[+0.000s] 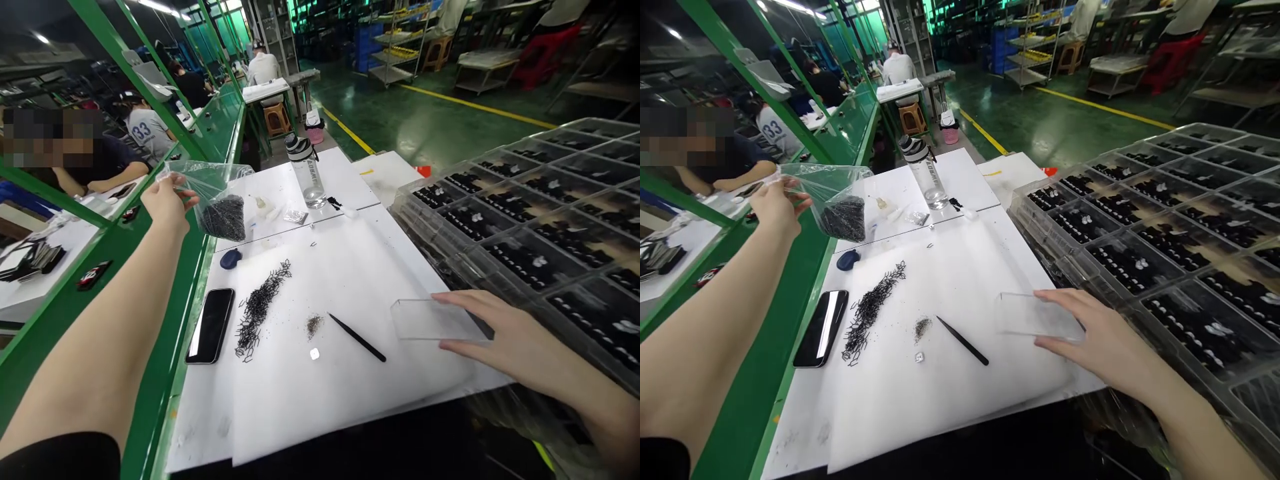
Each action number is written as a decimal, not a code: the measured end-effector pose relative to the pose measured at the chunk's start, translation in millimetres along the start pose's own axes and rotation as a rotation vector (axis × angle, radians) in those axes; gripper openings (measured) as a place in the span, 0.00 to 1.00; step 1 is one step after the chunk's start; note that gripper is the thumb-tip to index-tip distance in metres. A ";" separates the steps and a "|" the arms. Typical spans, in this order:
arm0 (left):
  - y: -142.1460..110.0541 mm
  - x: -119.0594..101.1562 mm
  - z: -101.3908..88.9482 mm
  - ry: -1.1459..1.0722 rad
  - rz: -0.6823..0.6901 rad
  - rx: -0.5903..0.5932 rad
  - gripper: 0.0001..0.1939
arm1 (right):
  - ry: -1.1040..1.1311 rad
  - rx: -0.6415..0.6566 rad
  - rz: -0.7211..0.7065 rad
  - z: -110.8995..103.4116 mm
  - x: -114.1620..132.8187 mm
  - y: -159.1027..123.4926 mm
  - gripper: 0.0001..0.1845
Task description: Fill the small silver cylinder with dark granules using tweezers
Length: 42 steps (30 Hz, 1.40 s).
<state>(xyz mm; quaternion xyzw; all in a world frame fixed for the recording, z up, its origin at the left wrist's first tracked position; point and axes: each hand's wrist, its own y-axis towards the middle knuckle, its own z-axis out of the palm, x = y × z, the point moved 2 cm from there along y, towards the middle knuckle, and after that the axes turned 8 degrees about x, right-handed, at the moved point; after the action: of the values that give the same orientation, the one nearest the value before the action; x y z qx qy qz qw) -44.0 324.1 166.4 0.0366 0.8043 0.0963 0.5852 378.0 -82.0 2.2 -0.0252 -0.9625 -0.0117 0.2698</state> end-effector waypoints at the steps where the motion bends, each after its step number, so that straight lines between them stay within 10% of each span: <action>1: 1.0 5.5 3.0 0.002 -0.010 0.005 0.20 | 0.004 -0.023 0.034 -3.1 3.9 4.5 0.31; 12: 7.5 48.0 -12.3 -0.150 -0.048 0.012 0.20 | -0.050 0.074 0.034 10.9 32.5 83.6 0.35; 17: 16.0 79.8 -18.8 -0.192 -0.101 -0.047 0.19 | -0.039 0.125 0.000 -18.3 45.4 105.5 0.42; 23: 8.3 97.0 -15.1 -0.247 -0.178 -0.033 0.17 | -0.026 0.299 -0.136 -23.9 104.9 209.7 0.18; 30: -59.4 94.9 -50.2 -0.356 -0.296 -0.003 0.20 | -0.156 0.532 -0.262 45.6 132.6 307.6 0.14; 42: -201.2 90.1 -107.1 -0.217 -0.253 0.154 0.18 | 0.227 0.399 -0.256 43.1 144.5 284.2 0.12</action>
<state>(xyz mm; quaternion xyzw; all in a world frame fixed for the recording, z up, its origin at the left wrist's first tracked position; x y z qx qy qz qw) -162.9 130.6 74.2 -0.0101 0.7398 -0.0447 0.6713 247.9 209.4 43.1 0.1519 -0.9046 0.1418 0.3722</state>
